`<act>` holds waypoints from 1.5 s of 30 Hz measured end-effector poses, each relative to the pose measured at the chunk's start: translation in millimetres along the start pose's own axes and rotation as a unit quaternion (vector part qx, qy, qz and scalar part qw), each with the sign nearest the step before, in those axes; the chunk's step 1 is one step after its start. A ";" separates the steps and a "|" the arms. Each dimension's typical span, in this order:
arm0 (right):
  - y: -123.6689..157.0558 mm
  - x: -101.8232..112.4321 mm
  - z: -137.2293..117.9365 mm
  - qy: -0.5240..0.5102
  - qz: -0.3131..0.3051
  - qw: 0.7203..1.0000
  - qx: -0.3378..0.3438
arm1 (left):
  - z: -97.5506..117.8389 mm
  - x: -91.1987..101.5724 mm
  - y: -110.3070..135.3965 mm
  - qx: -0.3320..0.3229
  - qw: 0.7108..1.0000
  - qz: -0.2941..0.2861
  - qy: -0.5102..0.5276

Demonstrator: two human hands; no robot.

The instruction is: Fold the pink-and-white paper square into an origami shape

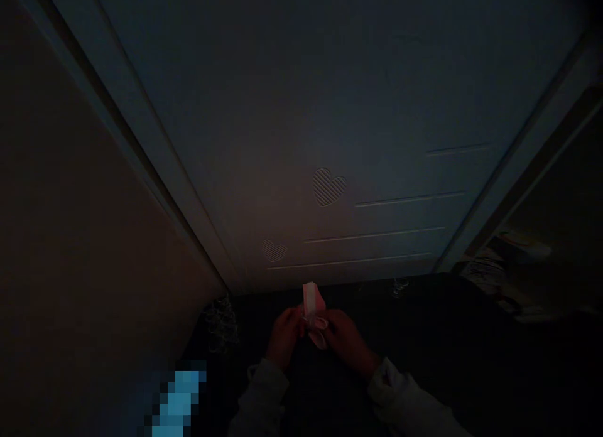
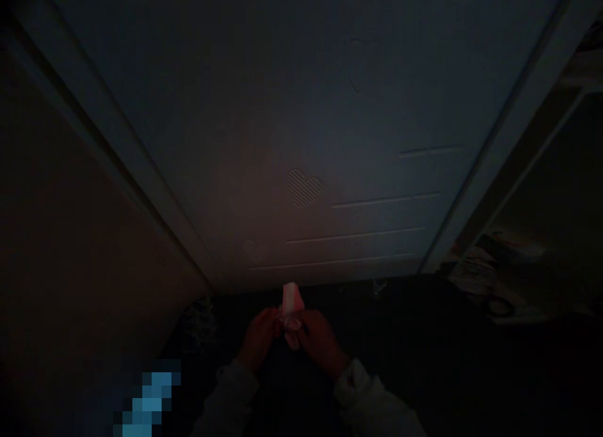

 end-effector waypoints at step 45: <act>-3.1 -0.2 2.1 -0.115 -0.047 0.991 -0.048 | 6.8 -6.0 2.3 0.018 0.992 -0.025 0.119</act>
Point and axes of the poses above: each hand's wrist, its own y-axis away from the middle knuckle, its own x-axis out of the back of the hand, z = x × y, the point moved 5 cm from there along -y, towards the middle knuckle, and after that the axes turned 14 degrees about -x, right-handed, at the moved point
